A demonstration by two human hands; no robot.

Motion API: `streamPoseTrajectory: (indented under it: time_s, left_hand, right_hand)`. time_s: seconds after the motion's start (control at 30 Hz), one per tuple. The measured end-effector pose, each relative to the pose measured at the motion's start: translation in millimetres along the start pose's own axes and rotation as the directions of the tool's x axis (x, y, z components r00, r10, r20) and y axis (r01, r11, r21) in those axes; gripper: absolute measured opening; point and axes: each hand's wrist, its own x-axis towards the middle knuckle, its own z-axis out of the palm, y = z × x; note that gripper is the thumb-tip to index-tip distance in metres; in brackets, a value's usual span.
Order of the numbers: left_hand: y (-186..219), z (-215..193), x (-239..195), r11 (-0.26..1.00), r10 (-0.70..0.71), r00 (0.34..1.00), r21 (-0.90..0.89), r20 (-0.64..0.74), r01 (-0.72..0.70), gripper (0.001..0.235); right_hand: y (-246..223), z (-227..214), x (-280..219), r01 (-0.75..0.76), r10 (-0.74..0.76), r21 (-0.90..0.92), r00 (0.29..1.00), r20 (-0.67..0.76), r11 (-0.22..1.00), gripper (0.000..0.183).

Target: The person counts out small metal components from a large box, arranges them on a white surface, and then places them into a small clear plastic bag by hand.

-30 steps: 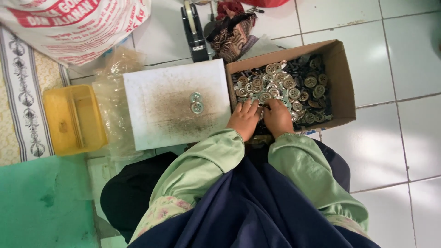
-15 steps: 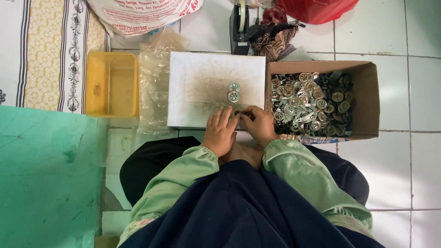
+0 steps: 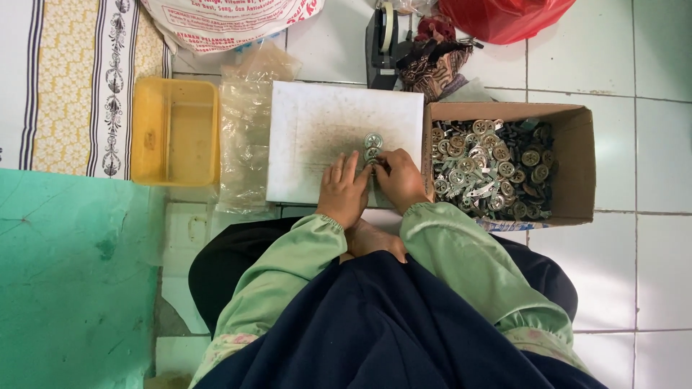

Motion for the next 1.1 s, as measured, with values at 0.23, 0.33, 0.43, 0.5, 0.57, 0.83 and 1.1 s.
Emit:
streamPoseTrajectory:
  time_s: [0.23,0.33,0.43,0.5,0.57,0.83,1.1]
  left_hand:
    - [-3,12,5,1.000,-0.022,0.998,0.003,0.065,0.022,0.057]
    - [12,-8,10,0.998,-0.065,0.987,0.014,0.150,0.063,0.054]
    - [40,-25,20,0.996,-0.076,0.970,-0.020,0.231,0.082,0.053]
    - [62,-22,25,1.000,0.020,0.978,-0.024,0.209,-0.016,0.043]
    - [84,-12,36,0.995,0.097,0.968,-0.012,0.230,-0.097,0.042]
    - [153,67,99,0.929,0.351,0.827,-0.054,0.439,-0.366,0.037]
    - [158,102,132,0.892,0.192,0.603,0.119,0.774,-0.437,0.046]
  right_hand:
    - [17,19,4,0.033,-0.033,-0.120,0.999,-0.002,0.992,0.022]
    - [16,16,-5,0.067,-0.072,-0.080,0.996,-0.053,0.995,0.018]
    - [18,-1,-24,0.069,-0.062,0.047,0.990,-0.128,0.997,0.015]
    - [39,-12,-39,-0.038,0.043,0.064,0.996,-0.083,0.997,0.024]
    - [65,-36,-52,-0.078,0.082,0.051,0.993,-0.083,0.996,0.024]
    - [196,-76,-67,-0.304,0.295,-0.128,0.952,-0.084,0.944,0.027]
    - [189,-74,-41,-0.335,0.354,-0.253,0.935,0.032,0.908,0.047]
